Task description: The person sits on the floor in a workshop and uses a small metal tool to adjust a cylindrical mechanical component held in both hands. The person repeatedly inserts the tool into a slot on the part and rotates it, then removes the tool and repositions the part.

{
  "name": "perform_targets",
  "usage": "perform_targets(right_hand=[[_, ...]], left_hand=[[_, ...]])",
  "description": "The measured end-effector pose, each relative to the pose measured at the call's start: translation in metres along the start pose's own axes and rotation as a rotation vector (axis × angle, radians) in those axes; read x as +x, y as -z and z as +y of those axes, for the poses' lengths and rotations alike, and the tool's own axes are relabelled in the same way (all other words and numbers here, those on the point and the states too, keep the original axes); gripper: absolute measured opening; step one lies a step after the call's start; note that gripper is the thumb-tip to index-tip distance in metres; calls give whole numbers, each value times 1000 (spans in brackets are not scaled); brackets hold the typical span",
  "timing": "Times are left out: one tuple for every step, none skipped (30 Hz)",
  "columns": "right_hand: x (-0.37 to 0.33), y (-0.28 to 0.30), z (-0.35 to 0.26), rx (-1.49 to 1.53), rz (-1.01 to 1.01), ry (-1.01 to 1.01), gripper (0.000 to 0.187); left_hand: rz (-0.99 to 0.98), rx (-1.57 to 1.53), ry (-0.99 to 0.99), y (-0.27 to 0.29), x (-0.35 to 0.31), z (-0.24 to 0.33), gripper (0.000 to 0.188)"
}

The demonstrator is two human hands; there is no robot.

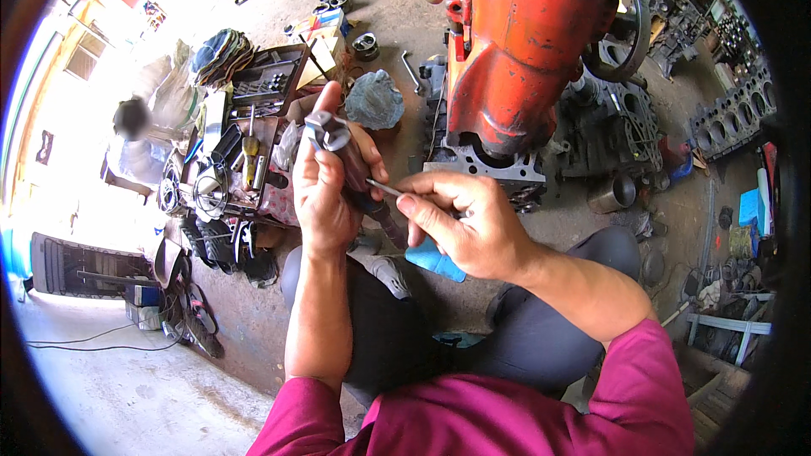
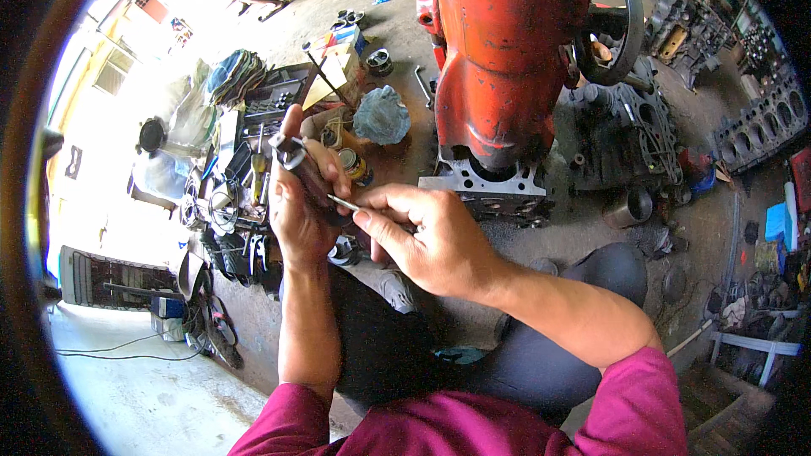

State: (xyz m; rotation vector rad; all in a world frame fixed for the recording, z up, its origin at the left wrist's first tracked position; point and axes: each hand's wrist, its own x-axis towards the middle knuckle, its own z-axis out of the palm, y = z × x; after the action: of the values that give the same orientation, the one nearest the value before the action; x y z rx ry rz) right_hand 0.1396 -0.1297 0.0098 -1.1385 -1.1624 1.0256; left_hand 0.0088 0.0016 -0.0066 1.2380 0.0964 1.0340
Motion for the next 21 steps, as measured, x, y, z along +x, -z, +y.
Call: perform_targets(right_hand=[[-3, 0, 2, -12, -1, 27, 19], [-7, 0, 4, -7, 12, 79, 17], [-8, 1, 6, -207, 73, 294, 17], [-8, -1, 9, -381, 126, 526, 19], [-11, 3, 10, -570, 92, 635, 25], [-15, 2, 10, -614, 101, 704, 30], [-16, 2, 10, -618, 73, 688, 27], [-17, 1, 10, -581, 92, 710, 25], [-22, -1, 8, -352, 44, 475, 22], [-27, -4, 5, -109, 21, 244, 20], [-29, -5, 3, 141, -28, 24, 18], [-30, -6, 0, 94, 2, 42, 16], [-31, -6, -1, 57, 5, 72, 14], [-30, -6, -3, 19, 7, 103, 13], [-28, -7, -3, -122, 48, 249, 14], [-27, -7, -3, -78, 41, 248, 14], [-27, -7, -3, -38, 27, 181, 14], [-28, -7, -4, 4, 12, 119, 14], [-28, -6, -4, 163, -22, -51, 14], [-28, -6, -3, 63, 5, 47, 14], [-27, -6, -3, -26, 22, 148, 13]], left_hand=[[5, 129, -9, -1, -4, 5, 87], [-7, 232, -15, -1, -9, 11, 88], [-31, 317, -58, -4, -13, 14, 88], [-49, 404, -97, -6, -18, 17, 88], [-88, 463, -111, -8, -23, 21, 88], [-136, 518, -169, -9, -26, 23, 88], [-138, 514, -169, -11, -28, 25, 88], [-152, 518, -177, -12, -31, 26, 88], [-152, 449, -162, -14, -32, 26, 88], [-128, 433, -161, -15, -33, 27, 89], [-111, 418, -155, -15, -34, 27, 89], [-101, 401, -146, -16, -34, 28, 89], [-115, 392, -155, -15, -33, 28, 89], [-124, 402, -156, -15, -33, 29, 89], [-141, 411, -158, -14, -32, 30, 89], [-163, 420, -160, -13, -32, 30, 89], [-158, 429, -161, -12, -31, 30, 89], [-159, 440, -159, -11, -31, 30, 89], [-167, 451, -157, -10, -31, 29, 89], [-161, 453, -149, -10, -31, 29, 89], [-161, 456, -141, -10, -31, 29, 88]])
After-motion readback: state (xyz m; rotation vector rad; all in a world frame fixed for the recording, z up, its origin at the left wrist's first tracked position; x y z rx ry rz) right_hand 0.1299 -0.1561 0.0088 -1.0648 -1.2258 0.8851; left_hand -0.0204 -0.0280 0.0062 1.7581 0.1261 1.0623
